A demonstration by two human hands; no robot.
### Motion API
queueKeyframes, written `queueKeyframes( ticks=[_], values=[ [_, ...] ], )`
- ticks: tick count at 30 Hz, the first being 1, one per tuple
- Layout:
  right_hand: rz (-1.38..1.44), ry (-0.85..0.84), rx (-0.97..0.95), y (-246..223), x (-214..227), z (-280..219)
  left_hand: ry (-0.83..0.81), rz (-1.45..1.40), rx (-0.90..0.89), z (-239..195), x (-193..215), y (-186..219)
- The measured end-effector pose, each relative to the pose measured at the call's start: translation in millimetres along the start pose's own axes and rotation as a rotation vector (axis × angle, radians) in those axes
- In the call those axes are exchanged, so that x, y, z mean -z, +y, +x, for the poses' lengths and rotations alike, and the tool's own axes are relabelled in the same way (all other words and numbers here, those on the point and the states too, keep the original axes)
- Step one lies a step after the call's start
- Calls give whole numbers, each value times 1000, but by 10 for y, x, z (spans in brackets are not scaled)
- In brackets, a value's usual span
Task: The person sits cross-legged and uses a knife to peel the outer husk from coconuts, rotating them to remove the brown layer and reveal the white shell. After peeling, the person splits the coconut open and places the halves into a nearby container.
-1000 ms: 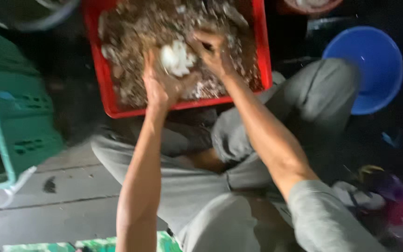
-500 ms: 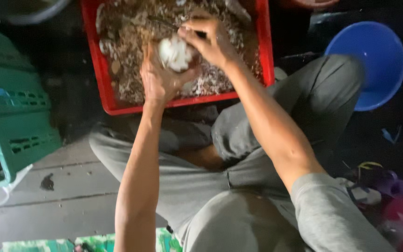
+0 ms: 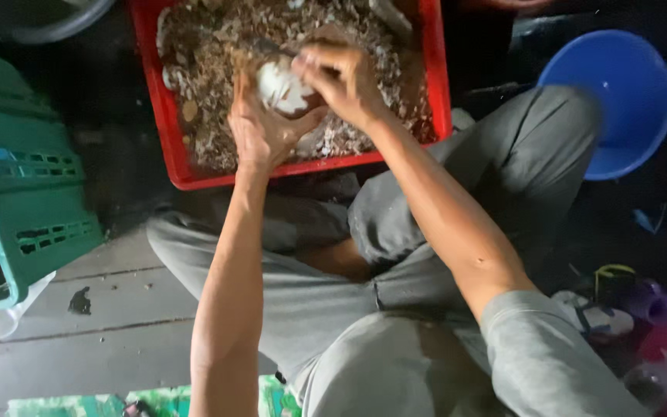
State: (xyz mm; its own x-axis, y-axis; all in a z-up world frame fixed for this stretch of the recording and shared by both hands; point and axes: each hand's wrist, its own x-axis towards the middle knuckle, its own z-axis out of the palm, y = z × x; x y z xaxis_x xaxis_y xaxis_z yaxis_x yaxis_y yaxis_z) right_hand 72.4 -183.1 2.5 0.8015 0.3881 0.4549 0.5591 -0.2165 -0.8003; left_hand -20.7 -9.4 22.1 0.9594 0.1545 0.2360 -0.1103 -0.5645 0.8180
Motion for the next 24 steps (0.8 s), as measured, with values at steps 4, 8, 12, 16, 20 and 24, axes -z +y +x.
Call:
queueKeyframes(
  ticks=[4,8,12,16,20,24],
  values=[
    [181,-69,-263,190,15,-50,16,295,-83,157,-74,15],
    [197,130,-123,370,-272,-364,11,248,82,5,-39,-89],
    [491,130,-452,594,-145,-371,1,292,65,112,-136,-10],
    [894,285,-611,605,-357,-424,46,251,-4,62,-45,69],
    [755,257,-511,557,-205,-405,-75,496,7,128,-107,261],
    [251,249,-111,337,-281,-351,-45,495,97,155,-123,146]
  ],
)
